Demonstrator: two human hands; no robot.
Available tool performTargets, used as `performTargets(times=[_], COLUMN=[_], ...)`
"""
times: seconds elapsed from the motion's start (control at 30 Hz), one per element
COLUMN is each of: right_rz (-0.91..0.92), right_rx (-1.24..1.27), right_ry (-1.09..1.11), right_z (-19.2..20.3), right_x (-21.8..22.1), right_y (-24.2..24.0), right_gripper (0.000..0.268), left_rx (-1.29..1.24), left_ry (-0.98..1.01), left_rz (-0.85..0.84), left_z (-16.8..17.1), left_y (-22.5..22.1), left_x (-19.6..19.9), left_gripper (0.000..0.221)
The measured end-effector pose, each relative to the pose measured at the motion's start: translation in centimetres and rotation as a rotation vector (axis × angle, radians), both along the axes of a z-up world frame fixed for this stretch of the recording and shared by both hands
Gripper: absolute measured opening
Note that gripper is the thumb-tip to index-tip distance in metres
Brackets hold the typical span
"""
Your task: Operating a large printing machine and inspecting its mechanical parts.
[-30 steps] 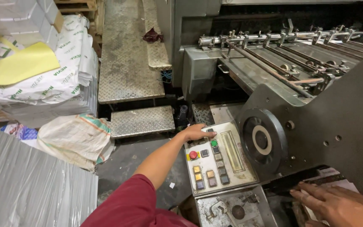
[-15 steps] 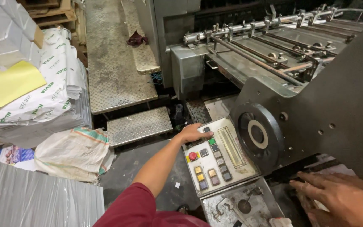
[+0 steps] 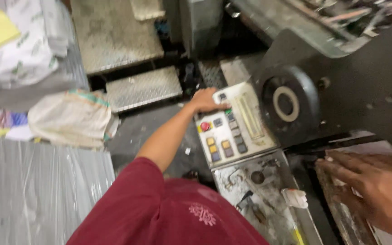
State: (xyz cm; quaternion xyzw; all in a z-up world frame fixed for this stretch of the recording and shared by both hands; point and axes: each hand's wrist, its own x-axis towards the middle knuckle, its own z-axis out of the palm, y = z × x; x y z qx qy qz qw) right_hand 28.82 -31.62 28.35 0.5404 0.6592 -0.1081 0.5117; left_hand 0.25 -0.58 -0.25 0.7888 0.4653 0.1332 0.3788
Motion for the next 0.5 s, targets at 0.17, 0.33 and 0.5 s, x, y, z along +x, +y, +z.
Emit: performTargets(times=[0.17, 0.33, 0.5], right_rz=[0.155, 0.109, 0.074], right_rx=[0.378, 0.245, 0.171], right_ry=[0.117, -0.05, -0.016], right_z=[-2.9, 0.1, 1.2], right_x=[4.0, 0.6, 0.4], right_y=[-1.6, -0.6, -0.1], right_gripper=[0.086, 0.086, 0.082], left_rx=[0.02, 0.001, 0.027], left_ry=[0.011, -0.017, -0.032], left_rz=[0.033, 0.038, 0.04], left_z=[-0.8, -1.2, -1.5], left_y=[0.5, 0.5, 0.8], left_x=[0.0, 0.3, 0.4], left_gripper=[0.109, 0.114, 0.116])
